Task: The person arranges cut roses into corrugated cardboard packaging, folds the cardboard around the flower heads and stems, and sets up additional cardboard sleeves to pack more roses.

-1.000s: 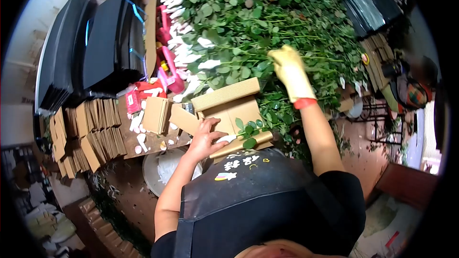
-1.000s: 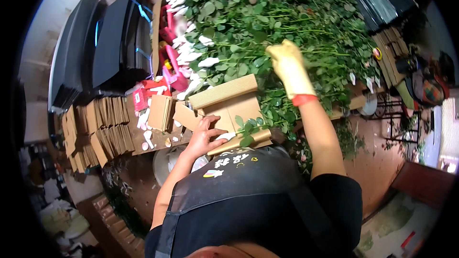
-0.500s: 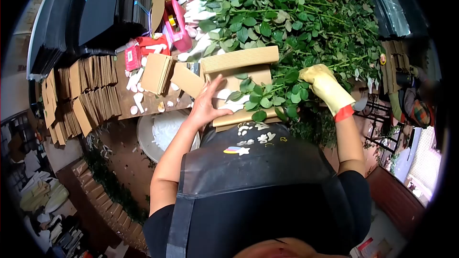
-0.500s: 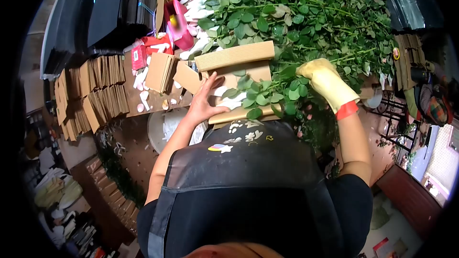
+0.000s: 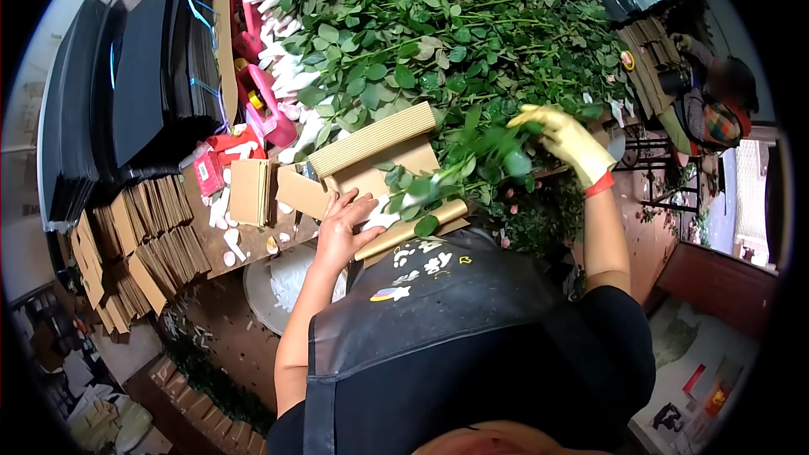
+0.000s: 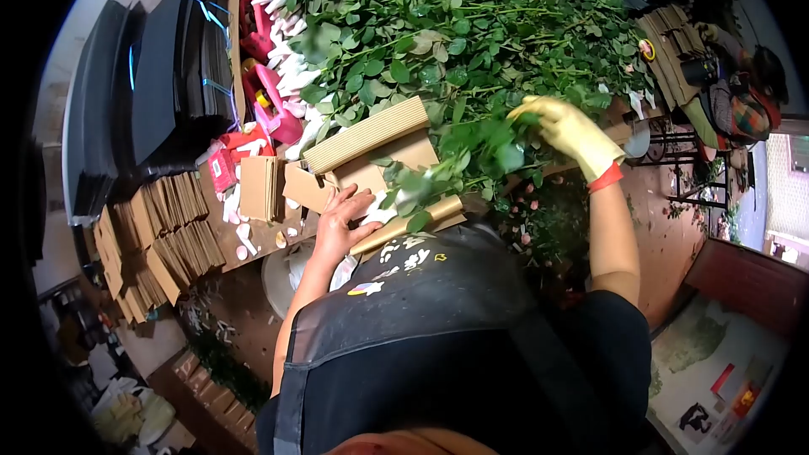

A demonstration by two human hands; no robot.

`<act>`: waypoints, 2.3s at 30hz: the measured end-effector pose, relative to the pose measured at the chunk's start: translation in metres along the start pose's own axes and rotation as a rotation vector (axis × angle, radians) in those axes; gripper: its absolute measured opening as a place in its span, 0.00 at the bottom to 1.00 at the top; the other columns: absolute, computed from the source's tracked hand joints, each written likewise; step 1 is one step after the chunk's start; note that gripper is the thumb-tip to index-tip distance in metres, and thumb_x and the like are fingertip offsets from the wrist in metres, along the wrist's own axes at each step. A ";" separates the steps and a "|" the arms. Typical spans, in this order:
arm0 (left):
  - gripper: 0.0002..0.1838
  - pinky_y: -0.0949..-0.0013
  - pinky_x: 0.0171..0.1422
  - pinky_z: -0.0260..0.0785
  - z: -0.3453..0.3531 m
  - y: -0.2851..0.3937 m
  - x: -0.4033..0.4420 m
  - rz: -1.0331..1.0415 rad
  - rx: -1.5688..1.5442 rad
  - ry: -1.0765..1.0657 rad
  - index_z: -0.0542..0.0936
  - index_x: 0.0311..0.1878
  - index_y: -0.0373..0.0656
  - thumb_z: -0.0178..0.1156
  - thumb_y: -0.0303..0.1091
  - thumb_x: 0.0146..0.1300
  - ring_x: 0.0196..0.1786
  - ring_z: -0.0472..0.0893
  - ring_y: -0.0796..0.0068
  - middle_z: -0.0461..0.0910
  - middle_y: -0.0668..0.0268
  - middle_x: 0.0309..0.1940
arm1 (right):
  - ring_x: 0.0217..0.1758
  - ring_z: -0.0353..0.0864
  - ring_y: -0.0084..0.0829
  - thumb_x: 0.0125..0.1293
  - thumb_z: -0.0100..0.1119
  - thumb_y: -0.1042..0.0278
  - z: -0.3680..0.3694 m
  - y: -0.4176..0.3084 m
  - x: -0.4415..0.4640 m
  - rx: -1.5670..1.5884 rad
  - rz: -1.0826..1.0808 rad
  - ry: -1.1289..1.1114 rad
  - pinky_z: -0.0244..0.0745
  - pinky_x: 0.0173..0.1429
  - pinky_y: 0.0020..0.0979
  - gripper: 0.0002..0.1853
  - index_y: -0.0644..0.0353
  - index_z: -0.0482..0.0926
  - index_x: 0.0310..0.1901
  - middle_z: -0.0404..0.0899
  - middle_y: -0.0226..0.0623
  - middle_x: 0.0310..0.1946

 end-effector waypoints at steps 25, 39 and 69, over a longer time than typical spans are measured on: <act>0.24 0.64 0.60 0.80 0.003 -0.011 0.007 -0.105 -0.294 0.137 0.87 0.64 0.44 0.77 0.31 0.64 0.57 0.85 0.62 0.81 0.58 0.59 | 0.56 0.89 0.47 0.71 0.67 0.68 0.028 -0.113 0.080 -0.315 -0.218 -0.186 0.83 0.64 0.46 0.21 0.55 0.84 0.64 0.89 0.45 0.56; 0.22 0.57 0.57 0.80 -0.011 0.008 0.010 -0.067 -0.094 0.204 0.89 0.60 0.49 0.77 0.37 0.62 0.56 0.85 0.54 0.85 0.60 0.57 | 0.63 0.88 0.36 0.74 0.58 0.61 -0.011 -0.179 0.369 -1.011 0.011 0.094 0.69 0.78 0.45 0.13 0.53 0.91 0.50 0.90 0.37 0.57; 0.07 0.59 0.54 0.77 -0.007 -0.004 0.018 -0.014 -0.181 0.393 0.88 0.42 0.41 0.74 0.29 0.63 0.46 0.86 0.59 0.90 0.64 0.43 | 0.52 0.90 0.46 0.63 0.72 0.76 -0.046 -0.127 0.163 -0.534 -0.182 0.374 0.85 0.58 0.45 0.11 0.51 0.89 0.46 0.90 0.41 0.45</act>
Point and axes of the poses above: each hand's wrist, its own x-axis towards the middle knuckle, its own z-axis out of the palm, y = z × x, the point moved 8 cm from there along x, towards the middle knuckle
